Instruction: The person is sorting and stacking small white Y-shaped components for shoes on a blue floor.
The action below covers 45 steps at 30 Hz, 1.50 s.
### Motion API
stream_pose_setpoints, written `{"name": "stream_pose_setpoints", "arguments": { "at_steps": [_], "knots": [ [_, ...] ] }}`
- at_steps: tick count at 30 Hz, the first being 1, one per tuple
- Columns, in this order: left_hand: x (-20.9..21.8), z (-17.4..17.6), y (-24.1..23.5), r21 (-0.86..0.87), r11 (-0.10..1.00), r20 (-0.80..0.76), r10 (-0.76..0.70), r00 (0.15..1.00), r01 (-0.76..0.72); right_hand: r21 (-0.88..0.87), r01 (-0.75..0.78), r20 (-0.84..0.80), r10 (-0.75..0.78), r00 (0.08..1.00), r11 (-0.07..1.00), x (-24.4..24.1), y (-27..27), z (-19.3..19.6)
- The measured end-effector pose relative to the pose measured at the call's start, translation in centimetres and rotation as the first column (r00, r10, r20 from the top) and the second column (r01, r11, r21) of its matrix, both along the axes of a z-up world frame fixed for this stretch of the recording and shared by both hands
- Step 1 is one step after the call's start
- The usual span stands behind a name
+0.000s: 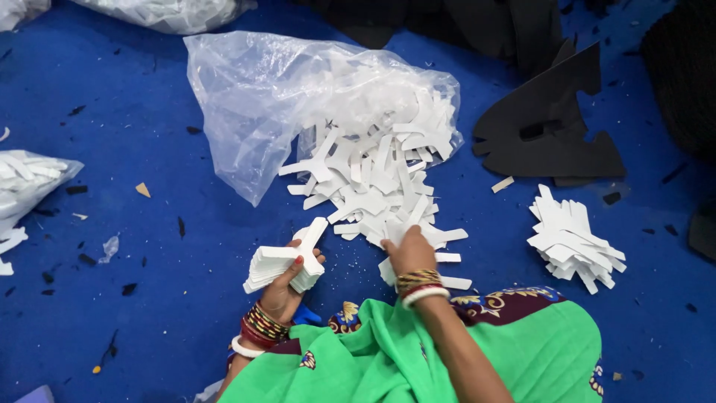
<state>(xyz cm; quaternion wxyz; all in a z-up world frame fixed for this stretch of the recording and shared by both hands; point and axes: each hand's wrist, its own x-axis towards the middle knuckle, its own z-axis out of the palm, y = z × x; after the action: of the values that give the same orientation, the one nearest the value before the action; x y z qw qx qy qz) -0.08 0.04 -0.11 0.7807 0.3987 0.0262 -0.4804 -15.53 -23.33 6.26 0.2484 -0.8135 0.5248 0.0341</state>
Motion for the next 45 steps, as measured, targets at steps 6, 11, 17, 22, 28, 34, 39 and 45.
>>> {"name": "stream_pose_setpoints", "arguments": {
  "at_steps": [6,11,17,22,28,34,39,45],
  "knots": [
    [0.1,0.2,0.0,0.004,1.0,-0.034,0.01,0.999,-0.01,-0.147,-0.079,0.094,0.093,0.991,0.986,0.6,0.9,-4.0],
    [-0.1,-0.2,0.3,-0.012,1.0,-0.028,0.009,1.0,-0.009,-0.192,-0.124,0.262,0.172,0.95,0.974,-0.7,2.4,-2.8],
    [0.1,-0.2,-0.1,-0.034,0.999,-0.007,0.003,1.0,-0.004,-0.206,-0.175,0.195,0.216,0.957,0.963,-0.3,3.5,-1.8],
    [0.1,0.1,-0.1,-0.007,1.0,-0.011,0.011,1.0,-0.011,-0.054,-0.083,0.324,0.096,0.941,0.995,-3.3,1.4,2.9],
    [0.1,-0.2,0.0,-0.02,1.0,-0.027,0.006,1.0,-0.007,0.375,0.069,0.692,-0.329,0.643,0.924,-9.8,-5.1,4.9],
    [0.0,0.0,0.0,0.0,1.0,-0.01,0.005,1.0,-0.005,0.663,0.055,0.626,-0.593,0.506,0.747,-7.4,-4.8,-2.8],
    [0.1,0.0,-0.1,-0.004,1.0,-0.018,0.01,1.0,-0.011,0.097,0.107,0.442,-0.139,0.886,0.989,-5.0,-1.7,0.2],
    [0.1,-0.3,0.1,-0.019,1.0,-0.011,0.001,1.0,-0.002,-0.119,-0.013,0.317,0.05,0.947,0.993,-4.9,-0.9,-1.9]
  ]
}}
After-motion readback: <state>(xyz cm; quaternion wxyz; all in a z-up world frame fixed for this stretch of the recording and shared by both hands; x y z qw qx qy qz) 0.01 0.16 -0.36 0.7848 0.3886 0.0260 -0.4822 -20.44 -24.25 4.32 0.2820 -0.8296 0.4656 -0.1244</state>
